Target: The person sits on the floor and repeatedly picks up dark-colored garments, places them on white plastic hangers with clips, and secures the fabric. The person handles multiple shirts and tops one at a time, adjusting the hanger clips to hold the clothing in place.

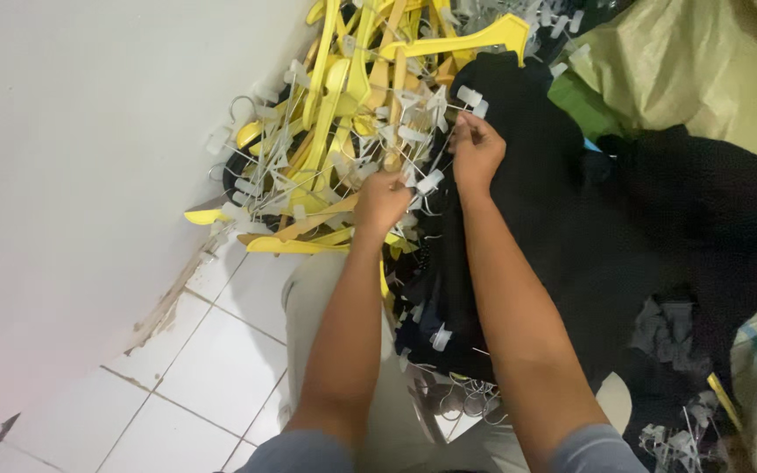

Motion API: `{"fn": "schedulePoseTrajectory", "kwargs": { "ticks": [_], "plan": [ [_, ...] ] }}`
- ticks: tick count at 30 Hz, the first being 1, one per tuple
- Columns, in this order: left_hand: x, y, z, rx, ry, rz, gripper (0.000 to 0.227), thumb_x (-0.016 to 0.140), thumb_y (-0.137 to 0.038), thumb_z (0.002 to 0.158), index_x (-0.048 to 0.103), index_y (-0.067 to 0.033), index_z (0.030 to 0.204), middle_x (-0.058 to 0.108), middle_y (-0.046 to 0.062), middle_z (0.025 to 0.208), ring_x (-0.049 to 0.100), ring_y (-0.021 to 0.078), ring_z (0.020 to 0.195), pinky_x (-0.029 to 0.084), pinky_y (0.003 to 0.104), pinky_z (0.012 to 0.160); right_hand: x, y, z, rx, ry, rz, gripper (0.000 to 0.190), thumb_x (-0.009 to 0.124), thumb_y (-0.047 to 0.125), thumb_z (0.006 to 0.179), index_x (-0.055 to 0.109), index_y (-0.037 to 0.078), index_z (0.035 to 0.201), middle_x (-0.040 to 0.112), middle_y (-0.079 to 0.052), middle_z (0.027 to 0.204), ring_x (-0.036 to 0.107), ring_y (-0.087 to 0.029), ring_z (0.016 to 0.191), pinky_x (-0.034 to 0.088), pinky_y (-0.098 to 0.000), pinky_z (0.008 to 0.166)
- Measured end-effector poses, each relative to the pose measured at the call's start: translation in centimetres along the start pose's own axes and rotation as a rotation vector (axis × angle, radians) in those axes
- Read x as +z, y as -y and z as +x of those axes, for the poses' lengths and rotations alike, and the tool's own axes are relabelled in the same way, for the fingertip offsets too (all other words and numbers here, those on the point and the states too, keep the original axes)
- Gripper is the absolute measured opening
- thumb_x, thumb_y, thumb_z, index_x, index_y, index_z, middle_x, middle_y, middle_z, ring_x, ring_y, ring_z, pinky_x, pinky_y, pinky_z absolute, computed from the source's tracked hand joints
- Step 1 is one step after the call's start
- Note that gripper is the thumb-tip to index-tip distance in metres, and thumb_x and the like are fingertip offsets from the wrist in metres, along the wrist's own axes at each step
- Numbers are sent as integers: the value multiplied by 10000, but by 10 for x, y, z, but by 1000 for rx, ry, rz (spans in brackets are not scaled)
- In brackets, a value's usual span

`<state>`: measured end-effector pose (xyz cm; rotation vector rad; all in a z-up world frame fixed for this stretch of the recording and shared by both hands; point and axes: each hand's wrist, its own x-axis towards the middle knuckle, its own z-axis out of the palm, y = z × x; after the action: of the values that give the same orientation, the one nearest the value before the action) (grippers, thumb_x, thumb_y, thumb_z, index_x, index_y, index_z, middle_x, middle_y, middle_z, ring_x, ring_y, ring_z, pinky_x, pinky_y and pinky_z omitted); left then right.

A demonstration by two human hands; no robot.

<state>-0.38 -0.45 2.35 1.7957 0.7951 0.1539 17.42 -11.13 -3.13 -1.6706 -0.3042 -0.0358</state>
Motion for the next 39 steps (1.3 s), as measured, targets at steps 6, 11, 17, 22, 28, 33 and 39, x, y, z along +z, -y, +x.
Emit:
{"fn": "schedulePoseTrajectory", "kwargs": {
  "ticks": [6,11,17,22,28,33,39],
  "plan": [
    [-19,-9,-1,-192,-15,-58,340,591,-259,865,761,-188,1150,770,151,931,741,356,810,538,433,744,-3,-1,7,144,89,-275,338,619,157,980,648,17,1285,708,-34,842,658,-92,637,526,-269,528],
    [-17,-4,-10,21,-196,20,308,632,-232,854,780,-142,1108,752,153,1030,709,351,914,543,436,786,-10,9,-11,-156,129,-453,351,740,153,932,723,-5,1245,590,-152,1050,611,-190,838,545,-307,680],
    [-9,0,-9,71,-204,57,293,639,-231,867,776,-130,1105,734,181,1019,700,373,905,544,448,798,5,14,-19,-462,142,-646,382,823,132,831,730,5,1179,532,-170,1176,597,-324,1039,527,-401,891],
    [-10,-1,-6,108,-231,87,282,652,-236,870,785,-118,1088,728,194,986,689,393,904,538,463,784,14,-7,4,-91,334,-550,428,807,221,775,692,58,1155,546,-156,1168,574,-353,989,498,-394,884],
    [-7,-5,-9,51,-206,42,298,645,-242,860,784,-135,1101,733,188,984,701,378,886,541,457,781,1,-40,5,-77,392,-580,358,853,250,796,769,68,1093,530,-169,1069,486,-307,1069,444,-399,940],
    [-8,1,-2,-115,-201,44,332,692,-254,806,773,-138,1106,713,191,1037,687,367,903,522,463,782,-7,-56,16,138,394,-230,189,819,191,846,728,38,910,668,-36,827,582,-150,804,480,-315,750],
    [3,33,12,275,-311,-12,269,658,-147,851,815,-88,1061,775,154,1058,688,313,983,543,413,838,-18,-56,13,154,329,-38,190,781,187,1005,650,51,993,619,14,860,514,-75,785,448,-271,730]
  ]
}}
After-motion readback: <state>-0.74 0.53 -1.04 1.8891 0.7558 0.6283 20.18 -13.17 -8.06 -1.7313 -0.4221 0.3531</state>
